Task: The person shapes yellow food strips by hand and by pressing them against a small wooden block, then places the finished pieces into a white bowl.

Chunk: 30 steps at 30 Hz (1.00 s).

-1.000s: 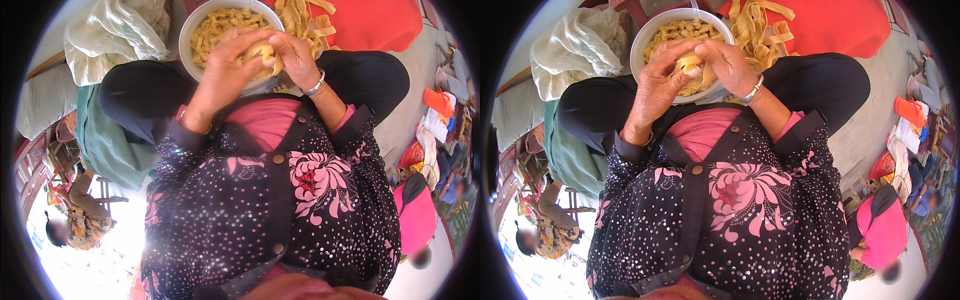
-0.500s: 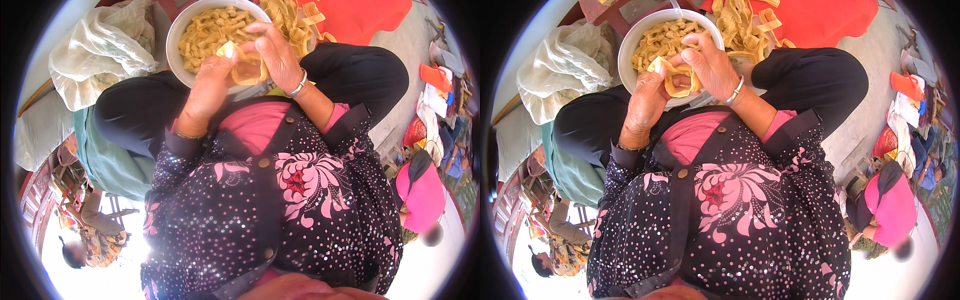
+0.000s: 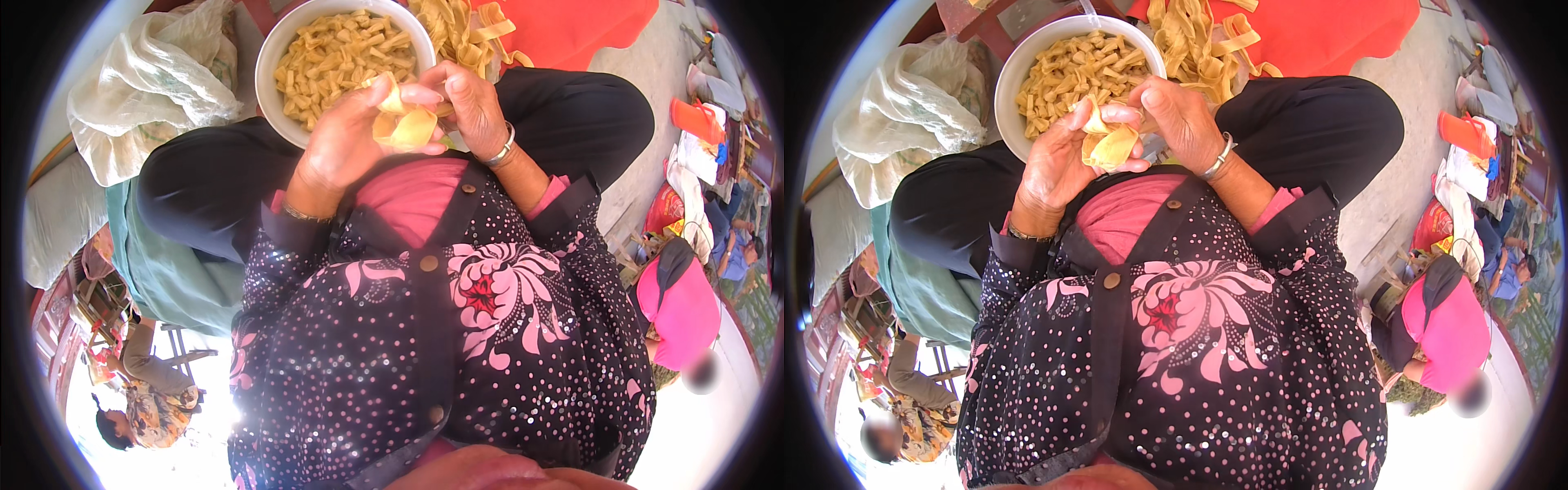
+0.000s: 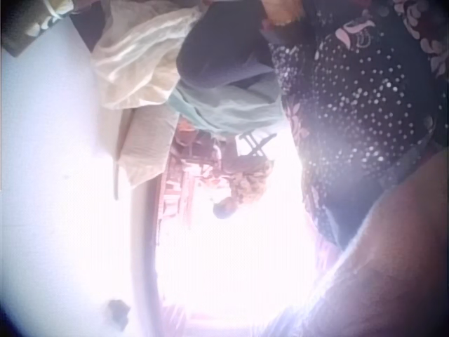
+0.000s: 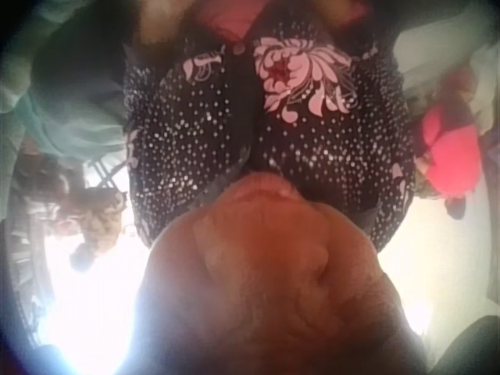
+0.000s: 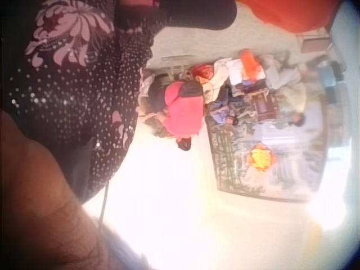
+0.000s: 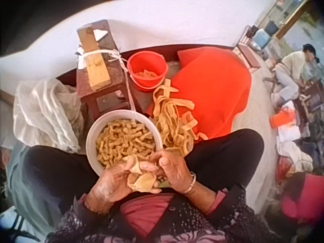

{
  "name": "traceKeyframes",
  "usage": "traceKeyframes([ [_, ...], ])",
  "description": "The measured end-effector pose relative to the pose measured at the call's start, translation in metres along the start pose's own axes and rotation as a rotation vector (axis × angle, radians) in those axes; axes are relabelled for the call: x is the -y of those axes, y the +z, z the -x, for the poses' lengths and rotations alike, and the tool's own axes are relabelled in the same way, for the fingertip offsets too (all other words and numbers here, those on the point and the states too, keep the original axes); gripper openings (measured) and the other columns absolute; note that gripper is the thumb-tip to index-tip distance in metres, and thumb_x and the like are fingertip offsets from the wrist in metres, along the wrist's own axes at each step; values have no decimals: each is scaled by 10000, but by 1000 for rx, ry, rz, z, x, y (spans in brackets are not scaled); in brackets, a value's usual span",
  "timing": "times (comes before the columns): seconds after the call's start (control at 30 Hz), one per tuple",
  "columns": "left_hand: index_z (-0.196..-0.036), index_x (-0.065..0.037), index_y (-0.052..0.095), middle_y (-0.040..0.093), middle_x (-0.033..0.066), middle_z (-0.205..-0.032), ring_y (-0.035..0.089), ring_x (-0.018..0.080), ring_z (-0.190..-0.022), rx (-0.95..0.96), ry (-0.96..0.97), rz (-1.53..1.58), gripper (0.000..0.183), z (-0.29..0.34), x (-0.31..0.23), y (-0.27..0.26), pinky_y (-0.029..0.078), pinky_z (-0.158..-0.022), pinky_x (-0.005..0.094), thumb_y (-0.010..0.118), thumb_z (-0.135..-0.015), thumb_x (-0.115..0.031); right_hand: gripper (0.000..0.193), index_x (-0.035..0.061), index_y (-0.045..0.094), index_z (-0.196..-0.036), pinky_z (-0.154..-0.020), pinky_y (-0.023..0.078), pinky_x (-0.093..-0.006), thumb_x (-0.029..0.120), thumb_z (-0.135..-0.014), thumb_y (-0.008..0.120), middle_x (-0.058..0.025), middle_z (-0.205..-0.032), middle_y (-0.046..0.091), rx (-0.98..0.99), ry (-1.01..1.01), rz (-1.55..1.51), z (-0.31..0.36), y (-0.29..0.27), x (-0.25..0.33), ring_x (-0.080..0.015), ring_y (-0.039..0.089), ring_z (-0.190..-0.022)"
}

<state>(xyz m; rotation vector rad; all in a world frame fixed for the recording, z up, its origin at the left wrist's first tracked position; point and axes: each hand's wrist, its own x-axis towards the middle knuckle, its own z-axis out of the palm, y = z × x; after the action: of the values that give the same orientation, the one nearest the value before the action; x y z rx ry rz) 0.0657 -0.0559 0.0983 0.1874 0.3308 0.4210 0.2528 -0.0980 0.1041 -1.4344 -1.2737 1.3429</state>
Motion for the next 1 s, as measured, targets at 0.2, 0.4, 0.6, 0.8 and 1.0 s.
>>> traceKeyframes([
  [0.2, -1170, 64, 510, 588, 159, -1057, 584, 308, -946, 17, 21, 38, 563, 2, -4, 6, 486, -865, 479, 331, -969, -431, 601, 2, 580, -992, -581, 390, -196, 548, -935, 336, -23, -766, 584, 103, 37, -8, -5, -2, 10, -71, 501, -648],
  [0.4, -1173, 77, 497, 571, 170, -1075, 574, 300, -944, -11, 97, 100, 555, -18, 2, 19, 486, -876, 489, 384, -953, -420, 524, 0, 610, -981, -701, 441, -231, 458, -966, 354, -47, -858, 623, 164, 107, -26, -13, -29, 17, -104, 552, -771],
  [0.6, -1104, 118, 505, 534, 153, -994, 549, 245, -800, 34, 302, 236, 500, 0, -18, 2, 473, -894, 481, 418, -951, -350, 370, -2, 643, -819, -548, 384, -200, 322, -940, 509, 29, -666, 550, -13, 5, -26, -17, -40, 10, -49, 460, -586],
  [0.8, -1130, 84, 516, 541, 140, -988, 545, 180, -740, 3, 441, 122, 527, 11, -29, 5, 506, -845, 437, 413, -948, -400, 276, 6, 605, -843, -575, 363, -181, 275, -906, 586, 57, -677, 508, 139, 1, 113, -23, -41, 19, -15, 435, -642],
  [1.0, -1077, 48, 574, 621, 134, -933, 564, 96, -592, -521, 505, -492, 474, 18, -27, 15, 548, -556, 265, 511, -917, -393, 239, 19, 587, -932, -462, 428, -173, 255, -897, 596, 19, -731, 552, 259, 158, 66, -36, -33, 17, -31, 534, -673],
])
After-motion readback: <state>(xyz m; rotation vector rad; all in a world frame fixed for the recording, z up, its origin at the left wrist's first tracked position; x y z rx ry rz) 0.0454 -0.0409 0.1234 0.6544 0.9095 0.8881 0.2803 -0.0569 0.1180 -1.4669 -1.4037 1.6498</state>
